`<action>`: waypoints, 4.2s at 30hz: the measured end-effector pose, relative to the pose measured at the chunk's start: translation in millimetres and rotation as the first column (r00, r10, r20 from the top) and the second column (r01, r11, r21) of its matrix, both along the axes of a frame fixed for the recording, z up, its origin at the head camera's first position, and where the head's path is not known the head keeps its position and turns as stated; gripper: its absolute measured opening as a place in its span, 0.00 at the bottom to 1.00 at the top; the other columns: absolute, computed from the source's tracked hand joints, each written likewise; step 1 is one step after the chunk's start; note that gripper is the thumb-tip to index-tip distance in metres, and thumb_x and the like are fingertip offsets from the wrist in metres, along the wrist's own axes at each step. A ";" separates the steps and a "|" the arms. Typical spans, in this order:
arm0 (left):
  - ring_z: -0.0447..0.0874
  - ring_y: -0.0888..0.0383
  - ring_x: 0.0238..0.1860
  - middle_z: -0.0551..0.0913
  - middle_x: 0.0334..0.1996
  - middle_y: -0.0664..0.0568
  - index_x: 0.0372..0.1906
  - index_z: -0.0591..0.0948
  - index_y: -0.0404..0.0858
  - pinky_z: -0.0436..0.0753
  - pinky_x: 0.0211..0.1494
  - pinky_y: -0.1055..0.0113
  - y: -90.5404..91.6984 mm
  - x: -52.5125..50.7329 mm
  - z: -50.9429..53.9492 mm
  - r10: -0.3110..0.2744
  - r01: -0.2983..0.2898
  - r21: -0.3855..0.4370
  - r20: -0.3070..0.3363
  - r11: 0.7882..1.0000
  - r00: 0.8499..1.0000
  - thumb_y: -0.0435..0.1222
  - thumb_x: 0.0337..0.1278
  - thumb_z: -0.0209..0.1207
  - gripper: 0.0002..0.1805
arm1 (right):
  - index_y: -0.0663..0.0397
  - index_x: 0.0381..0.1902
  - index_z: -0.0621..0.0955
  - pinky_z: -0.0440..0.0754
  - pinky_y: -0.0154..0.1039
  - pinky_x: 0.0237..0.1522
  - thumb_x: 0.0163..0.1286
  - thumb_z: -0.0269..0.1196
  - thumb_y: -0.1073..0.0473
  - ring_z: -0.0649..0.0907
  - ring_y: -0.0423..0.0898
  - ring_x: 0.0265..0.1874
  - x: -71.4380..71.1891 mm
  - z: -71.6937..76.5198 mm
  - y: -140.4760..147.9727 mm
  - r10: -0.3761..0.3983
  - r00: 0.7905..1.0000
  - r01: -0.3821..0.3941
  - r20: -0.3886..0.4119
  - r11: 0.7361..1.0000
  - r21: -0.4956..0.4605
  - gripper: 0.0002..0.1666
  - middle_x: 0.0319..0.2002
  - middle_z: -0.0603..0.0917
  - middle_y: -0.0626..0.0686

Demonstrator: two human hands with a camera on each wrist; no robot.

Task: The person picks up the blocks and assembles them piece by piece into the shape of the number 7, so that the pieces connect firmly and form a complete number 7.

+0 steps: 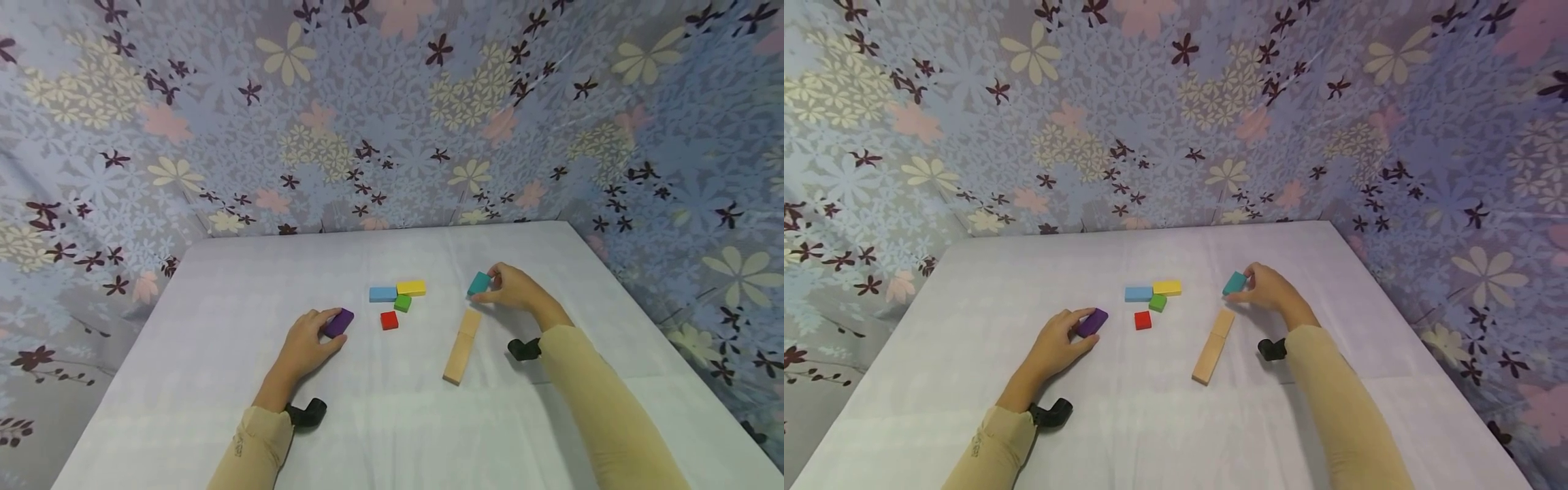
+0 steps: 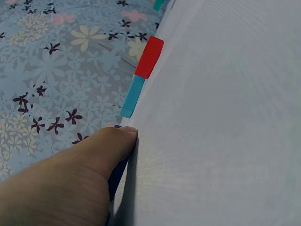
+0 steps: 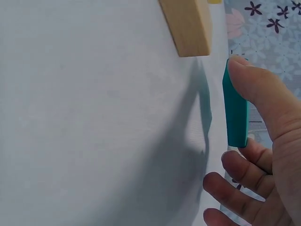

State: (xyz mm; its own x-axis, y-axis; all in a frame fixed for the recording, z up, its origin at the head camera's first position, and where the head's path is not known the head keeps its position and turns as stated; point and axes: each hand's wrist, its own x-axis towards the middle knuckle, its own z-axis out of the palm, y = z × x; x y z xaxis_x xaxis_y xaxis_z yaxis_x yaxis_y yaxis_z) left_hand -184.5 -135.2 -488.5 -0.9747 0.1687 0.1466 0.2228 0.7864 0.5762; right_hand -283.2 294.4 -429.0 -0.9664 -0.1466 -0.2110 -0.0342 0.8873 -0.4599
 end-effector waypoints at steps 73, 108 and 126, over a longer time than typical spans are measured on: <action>0.70 0.56 0.39 0.79 0.40 0.50 0.67 0.75 0.48 0.71 0.46 0.60 -0.5 0.4 -0.4 -0.006 0.006 -0.013 -0.001 1.000 1.000 0.48 0.56 0.67 0.33 | 0.62 0.60 0.72 0.74 0.53 0.55 0.55 0.72 0.34 0.76 0.55 0.52 17.1 -17.5 9.5 0.108 0.994 -0.108 -0.008 0.991 -0.079 0.48 0.50 0.77 0.60; 0.70 0.56 0.39 0.79 0.40 0.50 0.67 0.75 0.48 0.70 0.45 0.61 -1.0 -0.4 -2.8 -0.013 0.013 -0.015 -0.016 1.000 1.000 0.48 0.56 0.67 0.33 | 0.47 0.67 0.73 0.70 0.58 0.59 0.65 0.68 0.43 0.70 0.56 0.57 -11.1 2.6 -51.3 0.188 0.980 -0.190 -0.071 0.981 -0.029 0.36 0.55 0.76 0.56; 0.69 0.57 0.38 0.78 0.38 0.52 0.67 0.75 0.48 0.69 0.44 0.62 -0.8 -2.4 -7.7 -0.015 0.015 -0.019 -0.028 1.000 0.999 0.48 0.56 0.67 0.33 | 0.43 0.65 0.76 0.69 0.54 0.66 0.65 0.69 0.53 0.73 0.54 0.58 -21.5 -1.0 -120.9 0.385 0.922 -0.379 -0.044 0.918 0.114 0.30 0.57 0.78 0.54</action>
State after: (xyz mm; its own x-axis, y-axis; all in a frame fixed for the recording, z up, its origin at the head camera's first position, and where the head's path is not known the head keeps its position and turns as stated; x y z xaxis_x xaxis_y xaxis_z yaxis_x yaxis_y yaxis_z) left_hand -186.9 -136.0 -496.3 -0.9675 0.1860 0.1711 0.2506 0.7934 0.5548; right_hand -304.6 173.5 -430.0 -0.8530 -0.4885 -0.1840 -0.4062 0.8425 -0.3539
